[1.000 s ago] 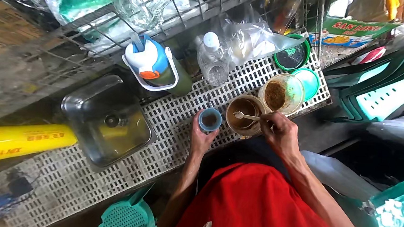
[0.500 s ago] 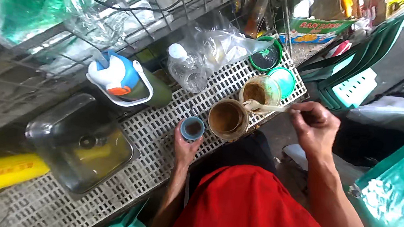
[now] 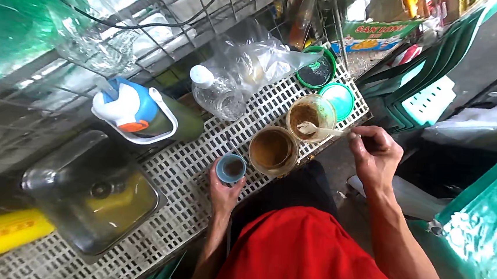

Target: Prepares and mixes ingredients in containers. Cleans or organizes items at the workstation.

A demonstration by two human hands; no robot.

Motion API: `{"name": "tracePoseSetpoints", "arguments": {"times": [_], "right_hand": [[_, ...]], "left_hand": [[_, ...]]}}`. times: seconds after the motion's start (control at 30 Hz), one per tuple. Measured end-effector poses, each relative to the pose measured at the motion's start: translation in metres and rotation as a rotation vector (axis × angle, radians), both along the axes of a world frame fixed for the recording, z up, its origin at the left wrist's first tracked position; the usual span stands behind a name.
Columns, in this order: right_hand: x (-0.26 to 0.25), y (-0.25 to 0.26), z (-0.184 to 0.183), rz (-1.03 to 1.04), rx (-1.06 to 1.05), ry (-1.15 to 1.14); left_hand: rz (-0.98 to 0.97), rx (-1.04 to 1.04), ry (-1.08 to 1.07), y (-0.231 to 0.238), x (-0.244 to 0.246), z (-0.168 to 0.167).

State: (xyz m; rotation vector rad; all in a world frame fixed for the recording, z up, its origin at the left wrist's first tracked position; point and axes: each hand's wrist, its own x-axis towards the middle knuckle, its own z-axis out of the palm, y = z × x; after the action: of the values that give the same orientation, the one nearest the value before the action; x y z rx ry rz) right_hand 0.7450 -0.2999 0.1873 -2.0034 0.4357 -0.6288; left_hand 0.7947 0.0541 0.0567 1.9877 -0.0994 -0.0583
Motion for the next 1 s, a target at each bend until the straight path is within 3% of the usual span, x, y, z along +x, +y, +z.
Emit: {"name": "tracePoseSetpoints", "arguments": {"times": [0.27, 0.5, 0.7, 1.0], "right_hand": [[-0.015, -0.03, -0.014, -0.259, 0.172, -0.096], [0.02, -0.008, -0.039, -0.01, -0.403, 0.137], [0.05, 0.02, -0.065, 0.062, -0.582, 0.283], [0.06, 0.037, -0.059, 0.116, -0.199, 0.335]], "left_hand": [[0.032, 0.078, 0.043, -0.003, -0.001, 0.007], [0.002, 0.087, 0.033, -0.006, 0.003, 0.007], [0.019, 0.074, 0.027, -0.006, 0.001, 0.006], [0.028, 0.025, 0.028, -0.011, -0.002, 0.006]]}}
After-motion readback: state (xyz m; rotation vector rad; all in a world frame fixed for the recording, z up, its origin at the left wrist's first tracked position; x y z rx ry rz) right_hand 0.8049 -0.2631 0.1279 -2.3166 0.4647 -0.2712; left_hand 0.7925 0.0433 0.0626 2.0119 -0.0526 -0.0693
